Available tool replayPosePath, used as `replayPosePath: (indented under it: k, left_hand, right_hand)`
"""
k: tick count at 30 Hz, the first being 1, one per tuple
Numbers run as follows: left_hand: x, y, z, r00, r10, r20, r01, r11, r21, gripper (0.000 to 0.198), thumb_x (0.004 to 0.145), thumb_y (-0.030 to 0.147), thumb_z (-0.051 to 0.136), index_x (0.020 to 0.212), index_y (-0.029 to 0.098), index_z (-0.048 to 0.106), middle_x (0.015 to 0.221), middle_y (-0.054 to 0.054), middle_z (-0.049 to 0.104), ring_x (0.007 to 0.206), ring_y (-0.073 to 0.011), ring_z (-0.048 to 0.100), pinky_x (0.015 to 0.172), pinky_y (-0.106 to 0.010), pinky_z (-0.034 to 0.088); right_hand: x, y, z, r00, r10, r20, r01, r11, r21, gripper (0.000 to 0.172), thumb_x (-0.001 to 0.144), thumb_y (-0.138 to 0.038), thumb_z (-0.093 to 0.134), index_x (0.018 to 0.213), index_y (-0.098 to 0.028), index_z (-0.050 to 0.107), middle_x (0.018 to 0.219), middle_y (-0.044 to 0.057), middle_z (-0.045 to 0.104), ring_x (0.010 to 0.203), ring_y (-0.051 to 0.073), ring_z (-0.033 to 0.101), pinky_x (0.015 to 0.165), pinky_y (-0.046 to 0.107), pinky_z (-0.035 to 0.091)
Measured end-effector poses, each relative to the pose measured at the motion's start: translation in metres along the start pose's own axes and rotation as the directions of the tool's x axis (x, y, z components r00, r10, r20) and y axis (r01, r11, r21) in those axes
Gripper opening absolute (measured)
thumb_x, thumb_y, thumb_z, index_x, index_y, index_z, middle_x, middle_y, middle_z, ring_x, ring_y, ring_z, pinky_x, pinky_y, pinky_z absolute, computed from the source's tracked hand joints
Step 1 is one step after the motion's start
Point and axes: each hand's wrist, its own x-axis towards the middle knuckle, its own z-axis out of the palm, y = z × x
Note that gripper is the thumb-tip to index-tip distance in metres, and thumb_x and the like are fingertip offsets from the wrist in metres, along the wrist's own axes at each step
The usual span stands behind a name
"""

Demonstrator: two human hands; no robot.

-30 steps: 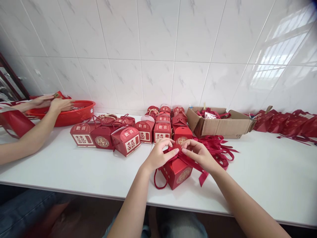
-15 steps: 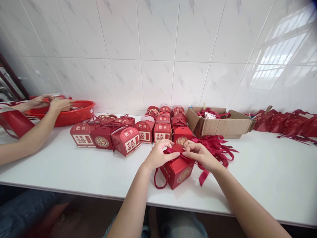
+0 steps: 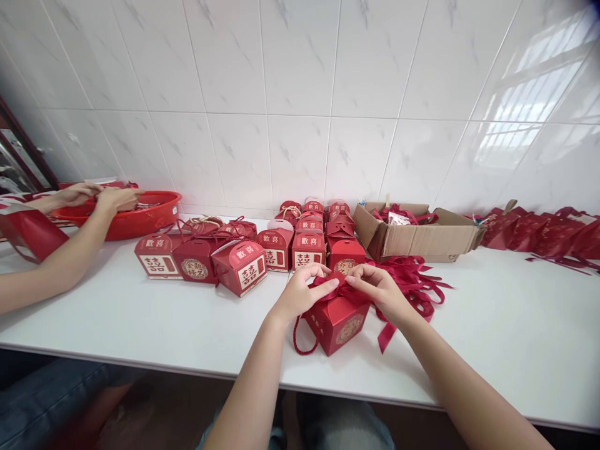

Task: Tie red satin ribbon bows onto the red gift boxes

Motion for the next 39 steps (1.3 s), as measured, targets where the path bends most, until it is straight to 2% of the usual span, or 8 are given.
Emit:
replayPosePath:
  k: [5,11,22,28,30,32,35,39]
  left_hand:
    - [0.0,0.005,0.008,0.998,0.041,-0.04,-0.043,0.998,-0.047,0.03,0.074,0.041,0.066,0.06,0.019,0.052,0.093,-0.004,0.067,0.089,-0.019,0.061,0.084,-0.032,0.046]
    - [-0.001,0.007,0.01,1.0,0.013,-0.024,-0.013,1.0,-0.01,0.021,0.072,0.04,0.069,0.067,0.019,0.068,0.09,-0.006,0.069,0.1,-0.0251,0.062,0.086,-0.034,0.047]
    - [0.0,0.007,0.007,1.0,-0.023,0.015,0.023,1.0,0.016,0.04,0.07,0.031,0.067,0.047,0.021,0.037,0.074,-0.003,0.064,0.107,-0.0256,0.06,0.091,-0.039,0.046]
    - [0.0,0.006,0.008,0.999,-0.049,-0.009,0.049,0.999,-0.019,0.038,0.07,0.031,0.068,0.048,0.02,0.04,0.077,-0.003,0.065,0.108,-0.0256,0.059,0.091,-0.039,0.046]
    - [0.0,0.003,0.008,0.999,-0.048,-0.014,0.047,0.998,-0.03,0.037,0.07,0.034,0.068,0.049,0.02,0.042,0.079,-0.004,0.066,0.108,-0.0262,0.059,0.091,-0.039,0.046]
    - [-0.001,0.001,0.008,0.999,-0.039,-0.017,0.039,0.999,-0.026,0.035,0.071,0.036,0.068,0.051,0.019,0.045,0.082,-0.004,0.066,0.106,-0.0264,0.06,0.091,-0.039,0.046]
    - [-0.001,-0.002,0.007,0.999,-0.035,-0.022,0.035,0.999,-0.005,0.032,0.072,0.037,0.068,0.054,0.019,0.049,0.086,-0.005,0.067,0.105,-0.0257,0.06,0.093,-0.04,0.045]
    - [0.0,-0.004,0.009,0.999,-0.028,-0.033,0.029,0.999,0.031,0.032,0.072,0.037,0.067,0.054,0.019,0.047,0.083,-0.004,0.067,0.101,-0.0247,0.061,0.093,-0.039,0.045]
  right_hand:
    - [0.001,0.001,0.004,0.999,-0.004,-0.045,0.004,1.0,0.018,0.033,0.076,-0.045,0.068,0.072,-0.019,0.05,0.07,-0.002,0.049,0.063,0.011,0.044,0.059,0.024,0.036]
    - [0.002,0.007,0.006,0.993,-0.032,-0.113,0.025,0.998,-0.061,0.036,0.075,-0.05,0.068,0.071,-0.019,0.051,0.067,-0.002,0.05,0.061,0.011,0.044,0.056,0.024,0.037]
    - [0.006,0.012,0.006,0.965,-0.014,-0.26,-0.024,0.99,-0.142,0.04,0.072,-0.054,0.068,0.066,-0.018,0.054,0.06,-0.001,0.048,0.055,0.011,0.04,0.052,0.025,0.032]
    - [0.004,0.006,0.001,0.96,-0.105,-0.258,0.054,0.979,-0.197,0.038,0.079,-0.053,0.061,0.069,-0.02,0.045,0.063,-0.003,0.044,0.057,0.011,0.038,0.054,0.025,0.033]
    - [-0.002,-0.003,-0.005,0.972,-0.166,-0.169,0.123,0.963,-0.238,0.036,0.085,-0.052,0.054,0.071,-0.021,0.043,0.064,-0.003,0.041,0.057,0.011,0.037,0.053,0.025,0.032]
    - [-0.008,-0.013,-0.012,0.977,-0.211,0.025,0.206,0.913,-0.352,0.034,0.085,-0.049,0.054,0.07,-0.02,0.044,0.065,-0.002,0.042,0.058,0.012,0.038,0.053,0.025,0.031]
    - [-0.015,-0.024,-0.019,0.943,-0.185,0.278,0.314,0.775,-0.548,0.029,0.082,-0.042,0.062,0.07,-0.02,0.047,0.066,-0.001,0.049,0.059,0.012,0.041,0.053,0.025,0.032]
    - [-0.02,-0.026,-0.014,0.887,-0.169,0.43,0.427,0.657,-0.622,0.025,0.09,-0.029,0.048,0.067,-0.02,0.049,0.062,0.0,0.048,0.056,0.012,0.038,0.054,0.027,0.03]
